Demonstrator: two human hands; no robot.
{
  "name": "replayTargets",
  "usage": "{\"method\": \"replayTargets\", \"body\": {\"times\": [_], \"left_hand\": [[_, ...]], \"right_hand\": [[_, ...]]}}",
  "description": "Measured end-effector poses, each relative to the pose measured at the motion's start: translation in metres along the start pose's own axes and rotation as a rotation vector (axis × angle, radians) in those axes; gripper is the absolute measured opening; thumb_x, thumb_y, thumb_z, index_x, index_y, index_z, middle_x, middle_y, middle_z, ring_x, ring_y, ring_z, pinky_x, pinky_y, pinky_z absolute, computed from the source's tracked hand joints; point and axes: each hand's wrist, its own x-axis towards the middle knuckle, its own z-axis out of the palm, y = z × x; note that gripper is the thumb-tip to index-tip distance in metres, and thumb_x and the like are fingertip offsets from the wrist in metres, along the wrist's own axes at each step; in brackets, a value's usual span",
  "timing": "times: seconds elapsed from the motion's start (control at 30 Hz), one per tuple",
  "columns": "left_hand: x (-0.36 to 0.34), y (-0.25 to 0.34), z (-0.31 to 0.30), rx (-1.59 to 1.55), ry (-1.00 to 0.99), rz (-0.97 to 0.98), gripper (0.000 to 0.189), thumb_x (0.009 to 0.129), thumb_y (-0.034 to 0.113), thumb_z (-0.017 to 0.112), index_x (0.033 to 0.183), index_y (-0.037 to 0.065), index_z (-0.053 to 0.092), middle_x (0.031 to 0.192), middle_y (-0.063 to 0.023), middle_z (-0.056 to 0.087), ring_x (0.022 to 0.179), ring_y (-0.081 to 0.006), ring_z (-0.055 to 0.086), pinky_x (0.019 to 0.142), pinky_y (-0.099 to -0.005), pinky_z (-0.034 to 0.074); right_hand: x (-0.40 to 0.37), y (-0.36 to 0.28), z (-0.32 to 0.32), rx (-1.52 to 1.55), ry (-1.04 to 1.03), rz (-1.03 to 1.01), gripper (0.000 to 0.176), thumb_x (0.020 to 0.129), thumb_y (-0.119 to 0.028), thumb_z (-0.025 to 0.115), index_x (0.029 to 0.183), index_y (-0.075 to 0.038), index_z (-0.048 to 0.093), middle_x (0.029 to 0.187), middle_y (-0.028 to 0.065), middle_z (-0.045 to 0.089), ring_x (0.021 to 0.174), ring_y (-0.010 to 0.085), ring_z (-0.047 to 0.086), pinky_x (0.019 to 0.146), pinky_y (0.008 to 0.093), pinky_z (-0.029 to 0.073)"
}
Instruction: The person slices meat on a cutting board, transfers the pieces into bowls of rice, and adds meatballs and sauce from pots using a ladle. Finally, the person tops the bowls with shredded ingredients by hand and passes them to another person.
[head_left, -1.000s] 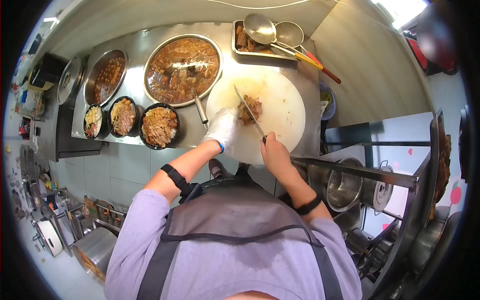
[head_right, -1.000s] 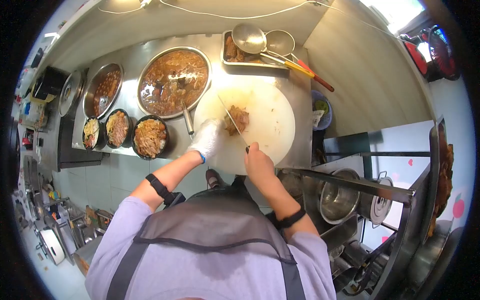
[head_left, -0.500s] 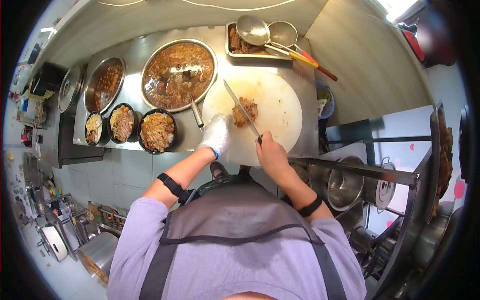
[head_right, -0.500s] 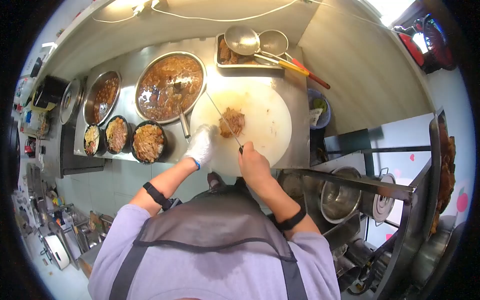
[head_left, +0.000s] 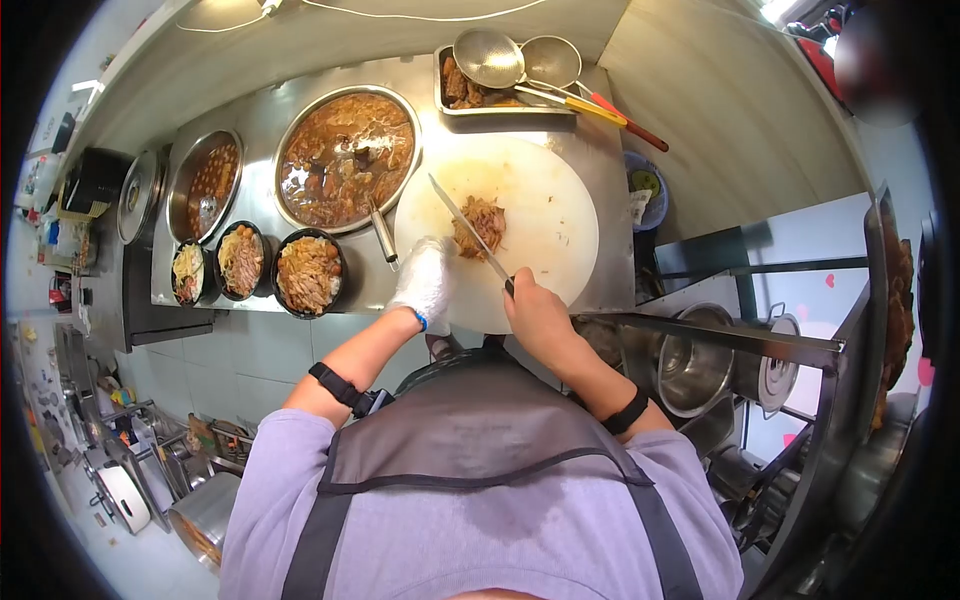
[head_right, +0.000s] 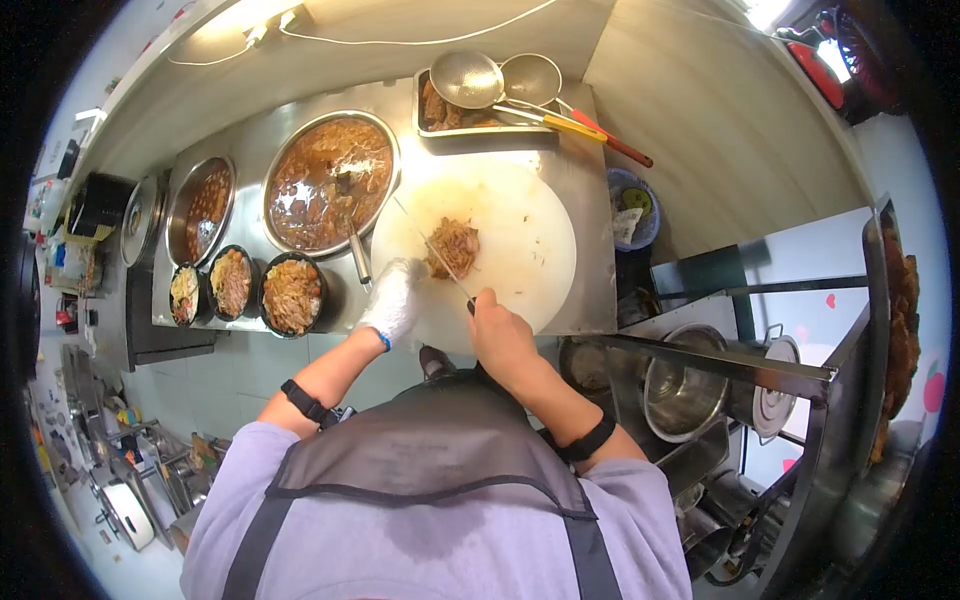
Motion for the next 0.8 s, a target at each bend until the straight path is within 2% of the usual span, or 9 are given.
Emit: {"method": "replayTargets", "body": {"times": [0.1, 0.23, 0.33, 0.4, 0.47, 0.6, 0.7, 0.77, 0.8], "left_hand": [[-0.009, 0.002, 0.006, 0.036, -0.027, -0.023, 0.019, 0.081, 0.013, 0.065, 0.095, 0.0, 0.068, 0.095, -0.0268, 0.066, 0.095, -0.0424, 0.064, 0.085, -0.0495, 0.051], [-0.003, 0.005, 0.009, -0.004, 0.034, -0.009, 0.024, 0.083, 0.019, 0.068, 0.096, -0.002, 0.067, 0.095, -0.0261, 0.063, 0.095, -0.0427, 0.061, 0.086, -0.0475, 0.049], [0.007, 0.023, 0.005, 0.029, 0.074, 0.012, 0.025, 0.082, 0.02, 0.069, 0.096, -0.001, 0.067, 0.097, -0.0245, 0.063, 0.096, -0.0426, 0.061, 0.086, -0.0474, 0.05], [0.012, 0.025, 0.007, 0.071, 0.093, 0.032, 0.025, 0.081, 0.02, 0.07, 0.096, 0.0, 0.067, 0.097, -0.0235, 0.063, 0.095, -0.0424, 0.061, 0.085, -0.0474, 0.05], [0.018, 0.02, 0.012, 0.203, 0.026, 0.081, 0.018, 0.079, 0.016, 0.068, 0.092, 0.004, 0.067, 0.098, -0.0195, 0.064, 0.095, -0.0394, 0.062, 0.082, -0.0479, 0.05], [0.021, 0.009, 0.022, 0.242, 0.003, 0.06, 0.015, 0.077, 0.011, 0.065, 0.089, 0.003, 0.068, 0.094, -0.021, 0.064, 0.094, -0.0398, 0.062, 0.081, -0.0488, 0.051], [0.021, -0.006, 0.025, 0.109, -0.02, 0.091, 0.014, 0.077, 0.009, 0.067, 0.09, 0.002, 0.067, 0.094, -0.0226, 0.062, 0.094, -0.0407, 0.06, 0.083, -0.0481, 0.049], [0.024, -0.016, 0.028, -0.052, 0.126, 0.147, 0.009, 0.076, 0.005, 0.065, 0.084, 0.001, 0.067, 0.09, -0.0236, 0.063, 0.091, -0.0405, 0.061, 0.081, -0.0475, 0.05], [0.028, -0.017, 0.03, -0.051, 0.127, 0.154, 0.009, 0.076, 0.005, 0.065, 0.084, 0.001, 0.067, 0.09, -0.0236, 0.063, 0.091, -0.0405, 0.061, 0.081, -0.0475, 0.05]], "right_hand": [[0.002, 0.015, 0.021, -0.037, -0.01, -0.047, 0.024, 0.095, -0.02, 0.058, 0.097, 0.001, 0.046, 0.071, 0.0263, 0.065, 0.071, 0.0451, 0.067, 0.064, 0.053, 0.054], [0.003, 0.017, 0.008, -0.003, -0.015, -0.028, 0.024, 0.095, -0.02, 0.058, 0.097, 0.001, 0.046, 0.074, 0.0265, 0.066, 0.072, 0.0454, 0.067, 0.065, 0.0532, 0.053], [-0.004, 0.017, -0.008, 0.045, 0.026, -0.002, 0.023, 0.095, -0.02, 0.057, 0.096, 0.001, 0.045, 0.075, 0.0259, 0.066, 0.072, 0.0461, 0.066, 0.066, 0.0541, 0.053], [-0.001, 0.02, -0.013, 0.015, 0.127, 0.008, 0.024, 0.095, -0.02, 0.058, 0.097, 0.001, 0.045, 0.075, 0.0249, 0.066, 0.071, 0.0464, 0.066, 0.066, 0.0551, 0.052], [0.009, 0.031, -0.003, -0.02, 0.11, 0.017, 0.025, 0.095, -0.02, 0.058, 0.099, 0.001, 0.045, 0.073, 0.0256, 0.065, 0.071, 0.0467, 0.065, 0.065, 0.0548, 0.052], [0.01, 0.033, -0.012, -0.053, 0.103, 0.026, 0.026, 0.095, -0.019, 0.059, 0.101, 0.002, 0.045, 0.071, 0.0261, 0.064, 0.068, 0.0466, 0.065, 0.062, 0.0537, 0.051], [0.007, 0.028, -0.017, -0.025, 0.12, 0.052, 0.027, 0.096, -0.021, 0.058, 0.098, 0.001, 0.044, 0.072, 0.0249, 0.065, 0.072, 0.0461, 0.066, 0.066, 0.054, 0.053], [0.012, 0.037, -0.009, -0.051, 0.092, 0.07, 0.027, 0.096, -0.021, 0.058, 0.098, 0.001, 0.044, 0.072, 0.025, 0.065, 0.072, 0.0462, 0.066, 0.066, 0.0541, 0.053], [0.015, 0.041, -0.008, -0.081, 0.069, 0.084, 0.027, 0.096, -0.021, 0.058, 0.098, 0.001, 0.044, 0.072, 0.0252, 0.065, 0.072, 0.0463, 0.066, 0.066, 0.0542, 0.053]]}}
